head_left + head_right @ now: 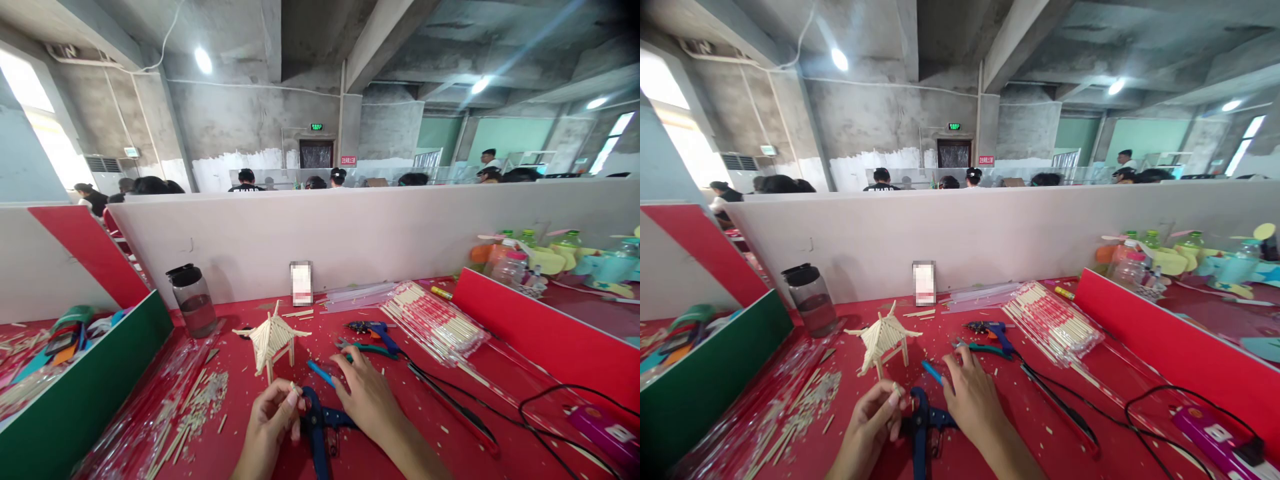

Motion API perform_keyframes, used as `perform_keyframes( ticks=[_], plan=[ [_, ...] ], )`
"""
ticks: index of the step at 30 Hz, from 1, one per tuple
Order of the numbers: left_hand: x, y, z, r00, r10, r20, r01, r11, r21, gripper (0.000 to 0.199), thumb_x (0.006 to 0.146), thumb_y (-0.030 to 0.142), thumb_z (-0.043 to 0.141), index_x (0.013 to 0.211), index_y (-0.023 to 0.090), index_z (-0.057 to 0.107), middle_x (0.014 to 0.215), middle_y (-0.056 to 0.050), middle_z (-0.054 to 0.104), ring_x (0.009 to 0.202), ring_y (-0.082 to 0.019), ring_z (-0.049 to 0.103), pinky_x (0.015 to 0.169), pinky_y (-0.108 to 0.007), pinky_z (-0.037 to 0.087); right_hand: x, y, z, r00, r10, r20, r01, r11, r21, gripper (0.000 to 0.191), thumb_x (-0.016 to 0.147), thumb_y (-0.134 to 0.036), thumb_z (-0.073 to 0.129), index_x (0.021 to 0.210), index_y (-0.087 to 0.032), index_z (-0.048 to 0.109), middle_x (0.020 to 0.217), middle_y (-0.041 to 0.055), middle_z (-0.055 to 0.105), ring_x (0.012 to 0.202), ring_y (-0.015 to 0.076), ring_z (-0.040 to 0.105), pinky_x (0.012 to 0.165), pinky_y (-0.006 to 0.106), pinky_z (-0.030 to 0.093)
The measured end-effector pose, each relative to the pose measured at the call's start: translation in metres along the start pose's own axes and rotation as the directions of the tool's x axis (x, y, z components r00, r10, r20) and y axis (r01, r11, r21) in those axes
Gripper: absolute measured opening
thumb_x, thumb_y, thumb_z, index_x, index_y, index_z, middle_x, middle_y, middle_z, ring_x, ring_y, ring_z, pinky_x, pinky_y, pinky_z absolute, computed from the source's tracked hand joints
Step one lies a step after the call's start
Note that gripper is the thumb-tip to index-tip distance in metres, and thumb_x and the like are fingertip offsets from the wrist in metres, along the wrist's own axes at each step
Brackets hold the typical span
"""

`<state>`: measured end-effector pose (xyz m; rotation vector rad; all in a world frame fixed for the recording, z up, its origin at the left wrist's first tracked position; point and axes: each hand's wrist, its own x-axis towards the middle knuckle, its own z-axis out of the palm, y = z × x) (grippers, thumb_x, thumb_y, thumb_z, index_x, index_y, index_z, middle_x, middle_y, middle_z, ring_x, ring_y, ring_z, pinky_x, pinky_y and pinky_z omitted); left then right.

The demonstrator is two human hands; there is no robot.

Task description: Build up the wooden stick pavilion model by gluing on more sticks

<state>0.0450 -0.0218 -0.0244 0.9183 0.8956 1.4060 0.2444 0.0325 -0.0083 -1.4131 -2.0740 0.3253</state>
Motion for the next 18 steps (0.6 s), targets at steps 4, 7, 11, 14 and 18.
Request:
perform_keyframes(
  ticks=[4,7,11,14,18],
  plan=[
    [0.000,-0.001,-0.001,1.000,0.024,0.006,-0.025,0.996,0.082,0.033,0.083,0.046,0.078,0.079,0.015,0.068,0.068,0.001,0.064,0.044,-0.005,0.048,0.047,-0.018,0.038,-0.002,-0.025,-0.014,0.987,-0.150,0.055,0.128,0.949,0.288,0.014,0.093,-0.025,0.059,0.103,-0.025,0.070,0.103,0.0074,0.069,0.100,0.0257,0.065,0.087,0.034,0.049],
    [0.000,-0.001,-0.001,0.999,0.032,0.020,-0.035,0.988,0.150,0.034,0.082,0.048,0.077,0.078,0.015,0.070,0.067,0.001,0.062,0.044,-0.006,0.047,0.048,-0.020,0.041,-0.008,-0.042,-0.014,0.975,-0.177,0.133,0.084,0.852,0.517,0.012,0.095,-0.028,0.060,0.100,-0.024,0.070,0.092,0.0028,0.073,0.084,0.0203,0.068,0.078,0.029,0.050],
    [-0.001,0.001,0.001,1.000,0.026,0.009,-0.028,0.982,0.188,0.039,0.080,0.052,0.077,0.076,0.015,0.070,0.056,0.004,0.056,0.043,-0.007,0.044,0.048,-0.021,0.042,-0.014,-0.051,-0.004,0.986,-0.107,0.127,-0.002,0.760,0.650,0.012,0.095,-0.028,0.061,0.099,-0.023,0.070,0.092,0.0018,0.075,0.084,0.0186,0.069,0.073,0.026,0.049],
    [-0.002,0.004,0.004,1.000,0.029,0.000,-0.028,0.973,0.230,0.041,0.079,0.055,0.077,0.073,0.015,0.069,0.047,0.005,0.050,0.042,-0.008,0.044,0.049,-0.021,0.042,-0.014,-0.052,-0.001,0.993,-0.069,0.099,-0.015,0.745,0.667,0.012,0.094,-0.028,0.063,0.101,-0.022,0.070,0.093,0.0024,0.074,0.087,0.0190,0.069,0.075,0.026,0.049],
    [-0.003,0.007,0.007,0.999,0.049,0.013,-0.051,0.956,0.288,0.043,0.081,0.057,0.075,0.074,0.015,0.068,0.046,0.005,0.052,0.041,-0.009,0.047,0.048,-0.020,0.040,-0.014,-0.052,-0.004,0.993,-0.105,0.060,0.046,0.786,0.617,0.012,0.094,-0.024,0.060,0.089,-0.021,0.070,0.086,0.0022,0.071,0.082,0.0186,0.067,0.074,0.027,0.047]
  ],
)
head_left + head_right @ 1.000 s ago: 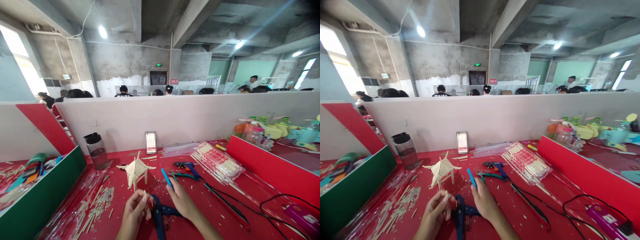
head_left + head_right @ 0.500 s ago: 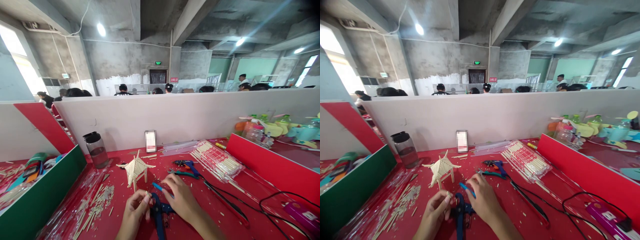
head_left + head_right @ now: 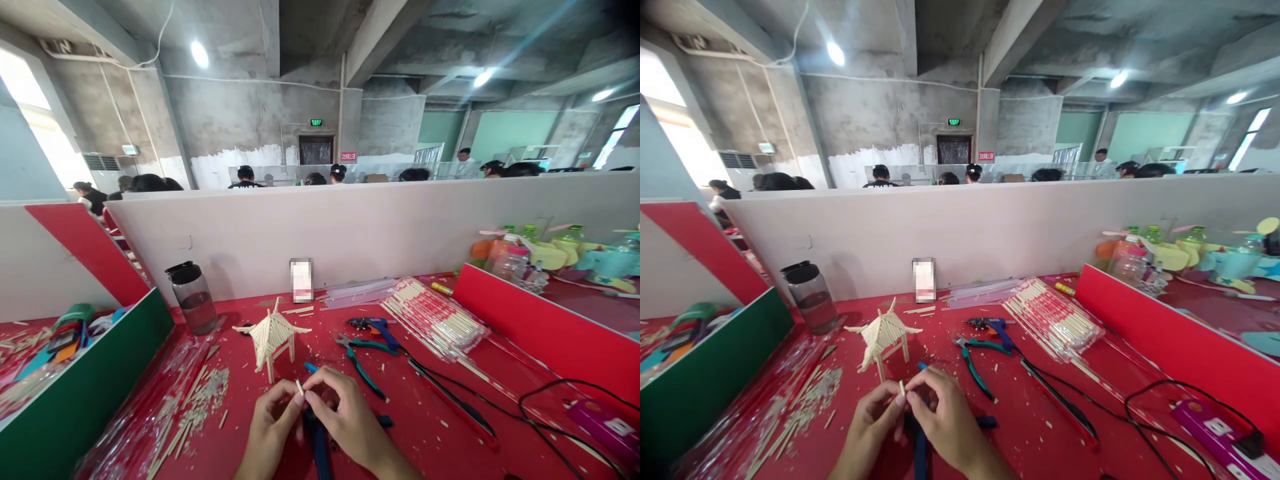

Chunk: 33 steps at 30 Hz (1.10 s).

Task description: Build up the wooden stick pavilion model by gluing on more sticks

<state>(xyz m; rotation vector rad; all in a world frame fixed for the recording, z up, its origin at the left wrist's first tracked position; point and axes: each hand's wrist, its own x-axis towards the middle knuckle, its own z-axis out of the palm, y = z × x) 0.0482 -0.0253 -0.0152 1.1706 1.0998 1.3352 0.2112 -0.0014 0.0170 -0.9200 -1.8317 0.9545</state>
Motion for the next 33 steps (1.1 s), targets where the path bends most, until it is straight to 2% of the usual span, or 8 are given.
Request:
perform_keyframes(
  ticks=[7,11,17,27,29,33],
  plan=[
    [0.000,0.003,0.002,1.000,-0.003,0.018,0.002,0.999,0.047,0.044,0.077,0.058,0.077,0.075,0.015,0.069,0.051,0.003,0.054,0.042,-0.010,0.048,0.046,-0.020,0.039,-0.001,0.001,-0.003,0.999,-0.024,0.029,0.025,0.999,-0.048,0.014,0.094,-0.025,0.058,0.089,-0.021,0.070,0.087,0.0026,0.069,0.079,0.0180,0.064,0.068,0.026,0.045],
    [-0.002,0.005,0.001,0.998,0.018,0.053,-0.024,0.993,0.112,0.039,0.082,0.055,0.073,0.079,0.016,0.070,0.053,0.004,0.054,0.046,-0.011,0.048,0.048,-0.020,0.039,-0.001,0.001,-0.001,0.999,0.027,0.018,-0.026,0.998,-0.059,0.011,0.092,-0.028,0.062,0.087,-0.021,0.068,0.085,0.0020,0.069,0.078,0.0182,0.065,0.069,0.026,0.046],
    [-0.006,0.007,0.001,0.995,0.048,0.085,-0.066,0.972,0.226,0.039,0.088,0.055,0.065,0.081,0.017,0.070,0.061,0.001,0.058,0.052,-0.013,0.050,0.052,-0.022,0.040,-0.001,0.002,0.001,0.999,0.048,-0.009,-0.048,0.995,-0.082,0.006,0.089,-0.022,0.063,0.083,-0.020,0.065,0.084,0.0024,0.069,0.082,0.0197,0.067,0.075,0.028,0.047],
    [-0.004,0.006,-0.005,0.984,0.107,0.144,-0.156,0.903,0.401,0.032,0.098,0.044,0.055,0.089,0.018,0.072,0.074,-0.003,0.064,0.062,-0.016,0.055,0.059,-0.023,0.044,0.001,0.006,0.002,0.997,0.072,-0.027,-0.074,0.994,-0.079,0.006,0.088,-0.023,0.062,0.088,-0.019,0.067,0.084,0.0040,0.073,0.078,0.0199,0.069,0.071,0.027,0.049],
    [-0.001,0.005,-0.009,0.982,0.107,0.156,-0.164,0.893,0.420,0.032,0.099,0.043,0.054,0.092,0.018,0.072,0.077,-0.003,0.066,0.063,-0.015,0.056,0.059,-0.023,0.045,0.002,0.006,-0.001,0.996,0.089,-0.027,-0.091,0.994,-0.062,0.009,0.089,-0.025,0.061,0.088,-0.019,0.068,0.084,0.0040,0.074,0.077,0.0195,0.069,0.067,0.025,0.049],
    [0.004,0.001,-0.019,0.981,0.107,0.162,-0.168,0.886,0.431,0.032,0.101,0.045,0.050,0.111,0.021,0.068,0.082,-0.002,0.069,0.059,-0.014,0.057,0.058,-0.022,0.047,0.003,0.008,-0.006,0.993,0.119,0.021,-0.118,0.992,-0.047,0.011,0.090,-0.026,0.061,0.086,-0.018,0.068,0.079,0.0028,0.074,0.070,0.0178,0.069,0.063,0.023,0.049]
  ],
)
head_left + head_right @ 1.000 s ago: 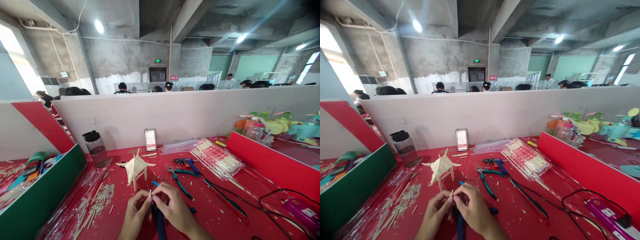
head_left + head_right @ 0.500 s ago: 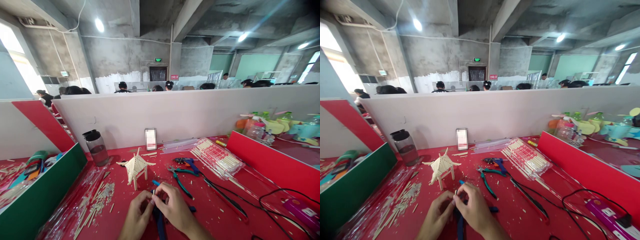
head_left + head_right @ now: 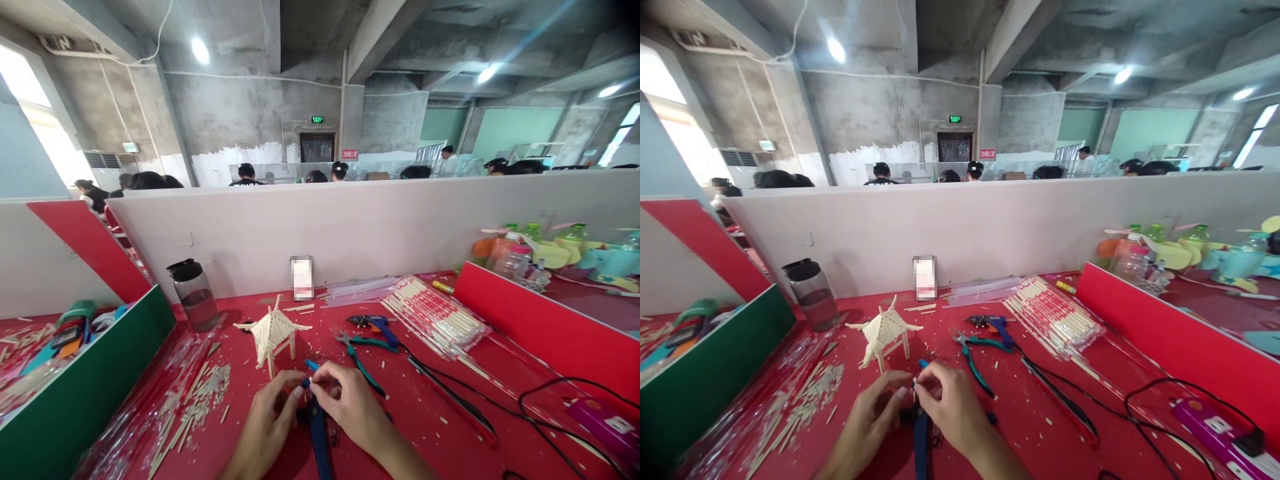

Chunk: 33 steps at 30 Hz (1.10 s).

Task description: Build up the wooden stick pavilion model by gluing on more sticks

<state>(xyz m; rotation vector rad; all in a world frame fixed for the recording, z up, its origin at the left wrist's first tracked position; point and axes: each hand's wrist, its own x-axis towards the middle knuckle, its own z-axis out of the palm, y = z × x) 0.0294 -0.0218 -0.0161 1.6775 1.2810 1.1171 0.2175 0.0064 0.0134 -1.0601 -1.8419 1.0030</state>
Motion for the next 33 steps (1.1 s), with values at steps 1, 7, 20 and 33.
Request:
perform_keyframes(
  ticks=[1,7,20,33],
  plan=[
    [0.000,-0.002,-0.002,1.000,0.010,-0.001,-0.010,1.000,0.017,0.033,0.101,0.045,0.049,0.115,0.021,0.067,0.082,-0.002,0.070,0.059,-0.014,0.058,0.058,-0.023,0.048,0.000,0.001,-0.001,1.000,0.001,0.021,-0.001,1.000,-0.005,0.010,0.089,-0.025,0.062,0.086,-0.018,0.068,0.078,0.0025,0.074,0.070,0.0177,0.069,0.064,0.023,0.049],
    [-0.001,-0.006,-0.008,0.987,0.163,0.003,-0.161,0.971,0.178,0.028,0.102,0.040,0.049,0.097,0.021,0.070,0.081,-0.002,0.071,0.063,-0.014,0.062,0.062,-0.022,0.050,0.001,0.001,-0.002,0.994,-0.011,0.111,0.014,1.000,-0.027,0.009,0.088,-0.021,0.063,0.090,-0.018,0.071,0.085,0.0037,0.077,0.076,0.0184,0.072,0.069,0.023,0.051],
    [0.001,0.001,-0.014,0.929,0.360,0.093,-0.369,0.867,0.335,0.020,0.103,0.027,0.050,0.098,0.023,0.068,0.087,-0.001,0.073,0.077,-0.013,0.070,0.073,-0.019,0.053,0.002,0.000,-0.007,0.992,-0.121,0.045,0.124,0.989,-0.075,0.009,0.092,-0.019,0.063,0.090,-0.021,0.071,0.090,0.0012,0.074,0.086,0.0173,0.069,0.080,0.024,0.048],
    [0.001,-0.005,-0.017,0.881,0.453,0.135,-0.460,0.753,0.470,0.019,0.105,0.026,0.047,0.104,0.024,0.066,0.089,0.000,0.074,0.075,-0.011,0.071,0.071,-0.017,0.053,0.003,0.004,-0.003,0.992,-0.128,0.006,0.128,0.991,-0.024,0.010,0.091,-0.015,0.064,0.085,-0.020,0.070,0.085,0.0008,0.075,0.081,0.0169,0.069,0.075,0.023,0.048]
  ],
)
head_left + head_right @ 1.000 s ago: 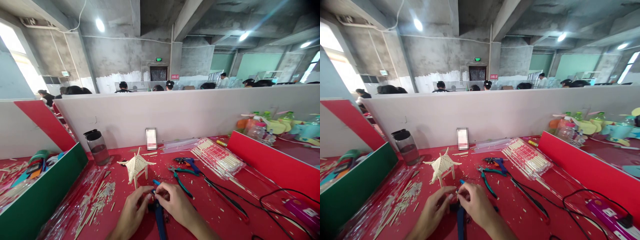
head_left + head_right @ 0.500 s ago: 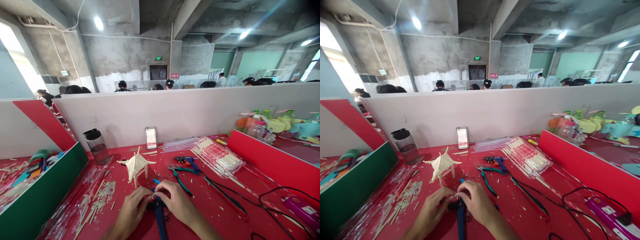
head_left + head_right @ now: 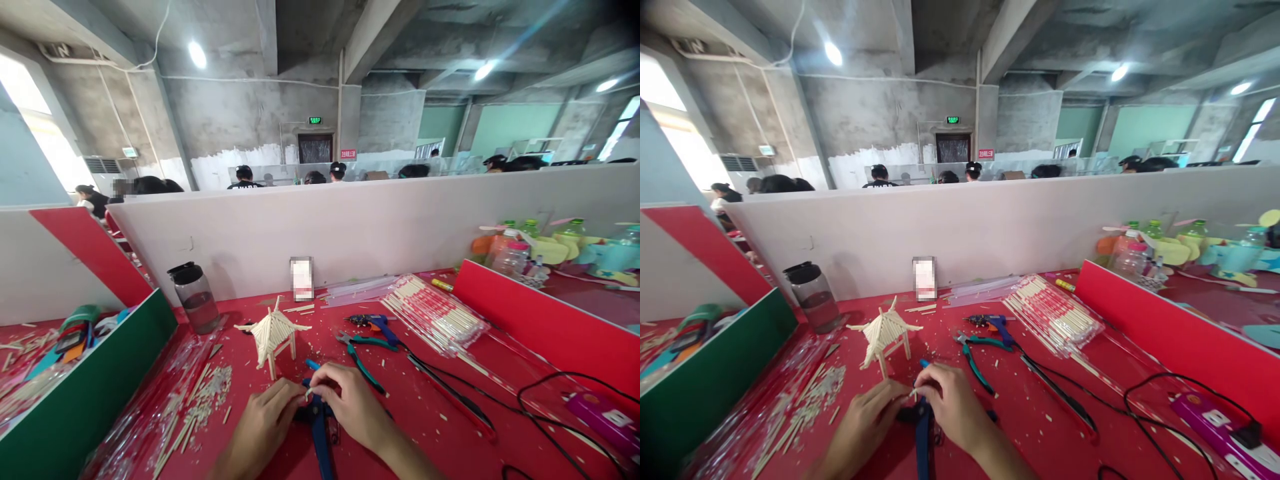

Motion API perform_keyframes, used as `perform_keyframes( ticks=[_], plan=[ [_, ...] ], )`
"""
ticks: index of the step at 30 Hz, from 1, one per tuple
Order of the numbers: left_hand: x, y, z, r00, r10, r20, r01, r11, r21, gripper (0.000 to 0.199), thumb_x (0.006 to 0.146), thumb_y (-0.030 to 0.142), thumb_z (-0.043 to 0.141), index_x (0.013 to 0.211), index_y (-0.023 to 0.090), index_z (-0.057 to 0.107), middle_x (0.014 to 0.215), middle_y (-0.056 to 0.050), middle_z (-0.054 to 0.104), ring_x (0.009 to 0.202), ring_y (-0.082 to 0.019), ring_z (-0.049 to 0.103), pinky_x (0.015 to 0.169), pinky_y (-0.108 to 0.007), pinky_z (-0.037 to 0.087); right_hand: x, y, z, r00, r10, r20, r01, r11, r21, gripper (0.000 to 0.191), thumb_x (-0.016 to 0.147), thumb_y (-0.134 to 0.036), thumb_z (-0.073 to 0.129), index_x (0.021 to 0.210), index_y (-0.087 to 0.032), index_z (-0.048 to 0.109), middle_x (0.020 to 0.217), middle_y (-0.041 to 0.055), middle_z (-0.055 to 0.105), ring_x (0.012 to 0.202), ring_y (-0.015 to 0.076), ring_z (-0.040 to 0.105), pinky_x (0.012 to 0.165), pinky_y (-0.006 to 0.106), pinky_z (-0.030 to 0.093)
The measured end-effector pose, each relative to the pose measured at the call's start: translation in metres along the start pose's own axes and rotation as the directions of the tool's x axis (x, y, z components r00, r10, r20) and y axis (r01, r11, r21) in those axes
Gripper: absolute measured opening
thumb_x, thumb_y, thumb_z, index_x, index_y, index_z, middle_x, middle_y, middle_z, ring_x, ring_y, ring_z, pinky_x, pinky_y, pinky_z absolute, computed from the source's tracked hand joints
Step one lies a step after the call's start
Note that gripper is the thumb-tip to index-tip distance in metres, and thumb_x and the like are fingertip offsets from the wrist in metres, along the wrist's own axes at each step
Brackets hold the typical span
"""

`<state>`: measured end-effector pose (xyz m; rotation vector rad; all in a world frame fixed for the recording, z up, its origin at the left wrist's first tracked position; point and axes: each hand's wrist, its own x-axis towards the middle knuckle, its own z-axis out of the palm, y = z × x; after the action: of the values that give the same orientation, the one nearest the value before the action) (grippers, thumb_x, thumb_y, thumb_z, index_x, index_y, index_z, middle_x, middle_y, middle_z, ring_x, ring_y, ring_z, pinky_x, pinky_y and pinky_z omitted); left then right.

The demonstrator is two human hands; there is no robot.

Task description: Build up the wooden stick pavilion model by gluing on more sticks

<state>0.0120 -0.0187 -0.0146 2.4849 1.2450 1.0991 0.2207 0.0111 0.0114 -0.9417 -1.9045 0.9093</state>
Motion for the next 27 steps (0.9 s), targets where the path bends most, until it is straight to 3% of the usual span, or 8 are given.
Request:
perform_keyframes(
  ticks=[12,18,20,22,24,27],
  plan=[
    [-0.001,0.001,0.000,0.999,-0.035,-0.006,0.035,0.998,0.049,0.022,0.105,0.030,0.046,0.102,0.025,0.067,0.087,0.000,0.076,0.075,-0.013,0.074,0.069,-0.017,0.055,0.000,-0.001,0.001,1.000,0.004,0.003,-0.004,1.000,0.019,0.010,0.093,-0.022,0.062,0.090,-0.020,0.071,0.089,0.0023,0.075,0.085,0.0182,0.069,0.079,0.025,0.050],
    [0.000,-0.004,-0.003,0.995,-0.096,-0.011,0.096,0.994,0.051,0.018,0.102,0.026,0.050,0.102,0.026,0.069,0.090,0.000,0.078,0.077,-0.014,0.076,0.070,-0.018,0.057,-0.006,-0.018,-0.011,0.994,0.112,0.015,-0.103,0.951,-0.293,0.013,0.092,-0.027,0.061,0.101,-0.020,0.066,0.097,0.0072,0.073,0.092,0.0240,0.069,0.084,0.033,0.052],
    [0.001,-0.005,-0.004,0.994,-0.102,-0.028,0.104,0.992,0.066,0.019,0.101,0.026,0.051,0.102,0.026,0.070,0.091,0.000,0.079,0.079,-0.015,0.077,0.072,-0.019,0.058,-0.012,-0.019,-0.009,0.980,0.189,0.058,-0.147,0.891,-0.430,0.036,0.086,-0.040,0.069,0.114,-0.018,0.066,0.115,0.0144,0.072,0.109,0.0332,0.066,0.096,0.044,0.050],
    [0.001,-0.007,-0.006,0.993,-0.108,-0.055,0.112,0.989,0.092,0.020,0.101,0.026,0.051,0.100,0.025,0.071,0.091,-0.001,0.080,0.079,-0.016,0.077,0.073,-0.021,0.060,-0.018,-0.018,-0.002,0.951,0.287,0.115,-0.185,0.826,-0.532,0.073,0.075,-0.055,0.078,0.132,-0.014,0.060,0.139,0.0230,0.060,0.130,0.0437,0.052,0.108,0.056,0.041],
    [0.001,-0.008,-0.006,0.991,-0.115,-0.073,0.123,0.986,0.114,0.021,0.101,0.026,0.051,0.098,0.025,0.071,0.090,-0.001,0.080,0.079,-0.016,0.078,0.073,-0.022,0.061,-0.024,-0.017,0.010,0.908,0.383,0.172,-0.205,0.762,-0.614,0.101,0.064,-0.063,0.083,0.143,-0.009,0.053,0.150,0.0293,0.047,0.140,0.0502,0.039,0.115,0.063,0.030],
    [0.000,-0.011,-0.007,0.989,-0.119,-0.083,0.129,0.982,0.136,0.021,0.100,0.027,0.051,0.099,0.024,0.071,0.092,-0.002,0.080,0.081,-0.017,0.078,0.073,-0.023,0.062,-0.029,-0.016,0.026,0.869,0.446,0.212,-0.183,0.690,-0.701,0.106,0.061,-0.057,0.087,0.146,-0.004,0.050,0.150,0.0356,0.044,0.138,0.0548,0.039,0.114,0.069,0.026]
  ],
)
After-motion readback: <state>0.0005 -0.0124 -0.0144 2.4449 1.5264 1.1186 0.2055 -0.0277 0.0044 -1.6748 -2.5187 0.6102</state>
